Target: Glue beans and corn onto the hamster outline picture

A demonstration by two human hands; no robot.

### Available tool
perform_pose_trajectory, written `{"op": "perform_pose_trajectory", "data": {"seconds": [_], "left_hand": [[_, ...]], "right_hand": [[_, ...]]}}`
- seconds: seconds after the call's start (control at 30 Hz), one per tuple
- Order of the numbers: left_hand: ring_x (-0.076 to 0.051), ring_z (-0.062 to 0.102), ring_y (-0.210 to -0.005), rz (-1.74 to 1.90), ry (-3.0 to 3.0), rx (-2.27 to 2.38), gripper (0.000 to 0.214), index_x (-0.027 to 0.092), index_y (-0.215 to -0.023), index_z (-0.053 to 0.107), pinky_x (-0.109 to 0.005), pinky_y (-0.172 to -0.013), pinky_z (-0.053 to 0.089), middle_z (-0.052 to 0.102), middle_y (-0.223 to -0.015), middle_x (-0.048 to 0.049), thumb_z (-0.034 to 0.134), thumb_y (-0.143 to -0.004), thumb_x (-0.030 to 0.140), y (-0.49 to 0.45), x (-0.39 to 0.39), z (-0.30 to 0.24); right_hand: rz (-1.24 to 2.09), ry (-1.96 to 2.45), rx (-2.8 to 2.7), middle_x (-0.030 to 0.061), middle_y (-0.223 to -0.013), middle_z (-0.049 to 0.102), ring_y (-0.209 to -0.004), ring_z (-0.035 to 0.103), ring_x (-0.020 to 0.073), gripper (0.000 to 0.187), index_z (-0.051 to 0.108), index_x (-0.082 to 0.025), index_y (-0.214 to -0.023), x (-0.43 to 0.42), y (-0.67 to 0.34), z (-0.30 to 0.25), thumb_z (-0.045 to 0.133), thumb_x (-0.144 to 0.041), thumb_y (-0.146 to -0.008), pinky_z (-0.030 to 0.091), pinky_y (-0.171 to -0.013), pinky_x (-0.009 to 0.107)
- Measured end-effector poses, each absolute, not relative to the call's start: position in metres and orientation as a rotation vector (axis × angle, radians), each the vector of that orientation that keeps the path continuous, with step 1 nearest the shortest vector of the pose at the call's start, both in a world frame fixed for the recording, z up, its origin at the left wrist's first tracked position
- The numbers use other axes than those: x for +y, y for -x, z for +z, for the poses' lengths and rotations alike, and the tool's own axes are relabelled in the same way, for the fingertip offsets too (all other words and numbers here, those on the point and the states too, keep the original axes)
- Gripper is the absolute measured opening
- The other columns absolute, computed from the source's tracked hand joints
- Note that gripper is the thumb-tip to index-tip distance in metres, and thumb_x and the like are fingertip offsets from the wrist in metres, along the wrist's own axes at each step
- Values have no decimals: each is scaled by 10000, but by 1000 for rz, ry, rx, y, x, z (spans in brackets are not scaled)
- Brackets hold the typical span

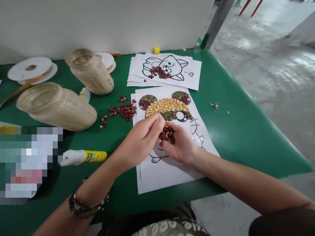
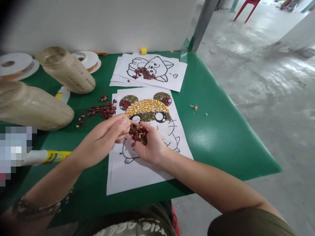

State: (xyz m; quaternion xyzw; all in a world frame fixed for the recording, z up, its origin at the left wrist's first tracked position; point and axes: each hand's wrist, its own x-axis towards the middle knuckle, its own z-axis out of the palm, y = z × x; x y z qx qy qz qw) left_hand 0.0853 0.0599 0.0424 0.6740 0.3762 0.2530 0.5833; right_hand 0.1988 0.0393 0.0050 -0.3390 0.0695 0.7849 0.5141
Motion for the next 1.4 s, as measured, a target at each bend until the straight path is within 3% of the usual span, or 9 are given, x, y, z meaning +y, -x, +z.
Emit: {"op": "perform_pose_trajectory", "data": {"seconds": [0.13, 0.23, 0.43, 0.63, 0.8, 0.87, 1.0, 1.23, 1.4], "left_hand": [[-22, 191, -380, 653, -681, 681, 290, 164, -580, 334, -149, -368, 197, 290, -520, 70, 268, -862, 161, -88, 49, 40], [-1, 293, -379, 725, -221, 616, 272, 139, -621, 405, -112, -359, 249, 368, -555, 50, 249, -840, 105, -89, 47, 40], [-15, 432, -471, 853, -47, 743, 254, 110, -693, 481, -112, -430, 354, 443, -616, 18, 277, -837, 63, -92, 43, 37], [-36, 187, -355, 769, -879, 942, 204, 161, -806, 569, -157, -358, 196, 219, -462, 95, 369, -847, 175, -86, 43, 35], [-136, 565, -640, 440, -2198, 1206, 220, 207, -979, 603, -223, -528, 381, 635, -739, -3, 519, -794, 290, -79, 45, 35], [-169, 610, -676, 359, -2537, 1143, 282, 193, -1009, 582, -241, -523, 393, 674, -837, -27, 561, -771, 341, -78, 45, 32], [-167, 601, -543, 478, -3092, 875, 316, 139, -927, 582, -251, -458, 367, 661, -667, -22, 600, -736, 390, -74, 48, 25], [-137, 501, -488, 790, -3281, 700, 313, 167, -644, 530, -259, -441, 276, 535, -528, -5, 442, -839, 395, -72, 62, 10], [-151, 503, -544, 541, -3032, 889, 291, 182, -717, 567, -270, -479, 247, 560, -580, -26, 450, -824, 425, -77, 61, 9]], "right_hand": [[1972, 817, 140, 9, -536, 579, -462, 493, 78, 439, 572, -145, -631, 38, -201, 5, 227, -247, -882, 429, -476, 173], [1996, 783, 130, 27, -595, 612, -487, 517, 72, 445, 606, -127, -728, 37, -202, 7, 206, -246, -883, 417, -468, 155], [2005, 778, 117, 31, -572, 601, -549, 571, 92, 442, 612, -115, -779, 37, -202, 7, 199, -237, -874, 459, -534, 169], [1931, 834, 150, 1, -509, 564, -464, 510, 76, 415, 531, -156, -587, 38, -199, 8, 239, -221, -874, 436, -477, 166], [1975, 824, 133, 19, -609, 606, -554, 563, 90, 372, 592, -147, -746, 37, -200, 8, 249, -228, -866, 462, -553, 178], [2014, 780, 77, 39, -703, 635, -646, 596, 103, 360, 602, -146, -827, 35, -203, 6, 262, -263, -857, 476, -611, 190], [2050, 724, 5, 44, -857, 647, -765, 601, 109, 321, 590, -151, -909, 33, -206, 3, 305, -279, -836, 479, -721, 213], [2079, 676, 113, 27, -652, 631, -545, 558, 68, 395, 587, -123, -921, 35, -205, 3, 216, -252, -874, 400, -404, 122], [2067, 632, 275, 20, -537, 619, -426, 550, 56, 408, 600, -88, -906, 35, -205, 5, 225, -247, -879, 368, -326, 104]]}}
